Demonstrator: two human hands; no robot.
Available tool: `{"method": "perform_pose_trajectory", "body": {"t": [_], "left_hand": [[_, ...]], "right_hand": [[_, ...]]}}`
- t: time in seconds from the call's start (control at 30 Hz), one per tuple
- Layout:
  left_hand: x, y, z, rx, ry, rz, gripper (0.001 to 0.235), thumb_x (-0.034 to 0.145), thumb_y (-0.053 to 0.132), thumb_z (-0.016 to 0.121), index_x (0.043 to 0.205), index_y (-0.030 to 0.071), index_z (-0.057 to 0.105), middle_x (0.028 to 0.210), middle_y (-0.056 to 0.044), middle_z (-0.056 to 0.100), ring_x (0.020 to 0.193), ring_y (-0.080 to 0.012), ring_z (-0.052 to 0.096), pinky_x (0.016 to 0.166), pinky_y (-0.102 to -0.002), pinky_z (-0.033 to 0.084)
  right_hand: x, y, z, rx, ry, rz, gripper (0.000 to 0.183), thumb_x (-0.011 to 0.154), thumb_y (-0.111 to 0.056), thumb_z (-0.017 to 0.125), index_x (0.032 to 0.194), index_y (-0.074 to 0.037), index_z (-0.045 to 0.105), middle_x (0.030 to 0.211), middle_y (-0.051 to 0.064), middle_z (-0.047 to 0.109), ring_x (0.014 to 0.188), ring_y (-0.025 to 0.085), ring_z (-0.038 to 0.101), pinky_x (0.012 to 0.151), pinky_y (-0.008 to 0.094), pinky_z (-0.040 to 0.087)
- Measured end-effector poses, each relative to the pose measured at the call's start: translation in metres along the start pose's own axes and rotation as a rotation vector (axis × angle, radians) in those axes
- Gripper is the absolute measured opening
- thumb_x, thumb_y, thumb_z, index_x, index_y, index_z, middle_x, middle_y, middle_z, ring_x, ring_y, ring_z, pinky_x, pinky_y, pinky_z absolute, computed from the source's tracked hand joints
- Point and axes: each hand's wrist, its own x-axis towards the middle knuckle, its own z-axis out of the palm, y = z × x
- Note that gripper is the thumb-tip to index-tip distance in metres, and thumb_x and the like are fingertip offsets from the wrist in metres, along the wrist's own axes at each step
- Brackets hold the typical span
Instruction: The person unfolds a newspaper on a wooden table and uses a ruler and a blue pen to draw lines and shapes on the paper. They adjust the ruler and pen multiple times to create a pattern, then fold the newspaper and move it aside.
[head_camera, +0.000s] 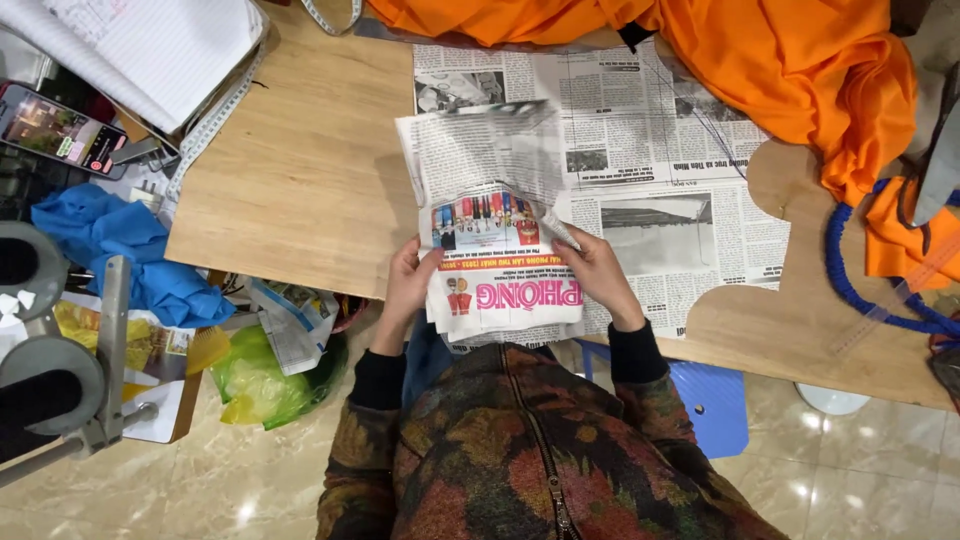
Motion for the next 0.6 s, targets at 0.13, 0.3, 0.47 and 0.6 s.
{"method": "perform_pose_trajectory", "body": {"t": [0.13, 0.3, 0.47, 0.6], "left_hand": [[0.015, -0.039, -0.037, -0.246, 0.048, -0.224, 0.018, 0.089, 0.005, 0.072, 0.107, 0.006, 0.068, 0.083, -0.012, 0.074, 0.067, -0.0209, 0.074, 0.061, -0.033, 0.063], [-0.030, 0.077, 0.026, -0.357, -0.263, -0.160, 0.021, 0.088, 0.003, 0.054, 0.072, 0.014, 0.045, 0.074, -0.011, 0.069, 0.066, -0.0212, 0.069, 0.059, -0.027, 0.050], [0.005, 0.029, -0.047, -0.064, -0.095, -0.085, 0.044, 0.096, 0.030, 0.048, 0.136, 0.013, 0.052, 0.128, -0.014, 0.054, 0.122, -0.0300, 0.054, 0.106, -0.045, 0.042], [-0.003, 0.072, -0.016, 1.017, -0.244, 0.451, 0.043, 0.107, 0.033, 0.047, 0.145, 0.015, 0.058, 0.147, -0.018, 0.052, 0.147, -0.0456, 0.031, 0.118, -0.067, 0.011]], "right_hand": [[0.005, 0.024, 0.002, 0.316, 0.029, 0.037, 0.021, 0.100, -0.003, 0.059, 0.115, -0.005, 0.074, 0.115, 0.006, 0.073, 0.110, 0.013, 0.061, 0.103, 0.041, 0.051], [0.013, 0.095, -0.001, 0.483, -0.028, 0.056, 0.021, 0.088, 0.005, 0.049, 0.077, -0.006, 0.064, 0.076, 0.006, 0.065, 0.077, 0.016, 0.062, 0.080, 0.029, 0.049], [0.007, 0.053, -0.012, 0.287, -0.221, -0.008, 0.025, 0.080, 0.011, 0.044, 0.071, -0.005, 0.062, 0.071, 0.008, 0.063, 0.074, 0.021, 0.060, 0.080, 0.035, 0.049], [0.013, 0.006, -0.004, 0.055, -0.465, -0.131, 0.029, 0.071, 0.012, 0.037, 0.069, -0.004, 0.061, 0.071, 0.009, 0.062, 0.075, 0.026, 0.059, 0.079, 0.043, 0.050]]}}
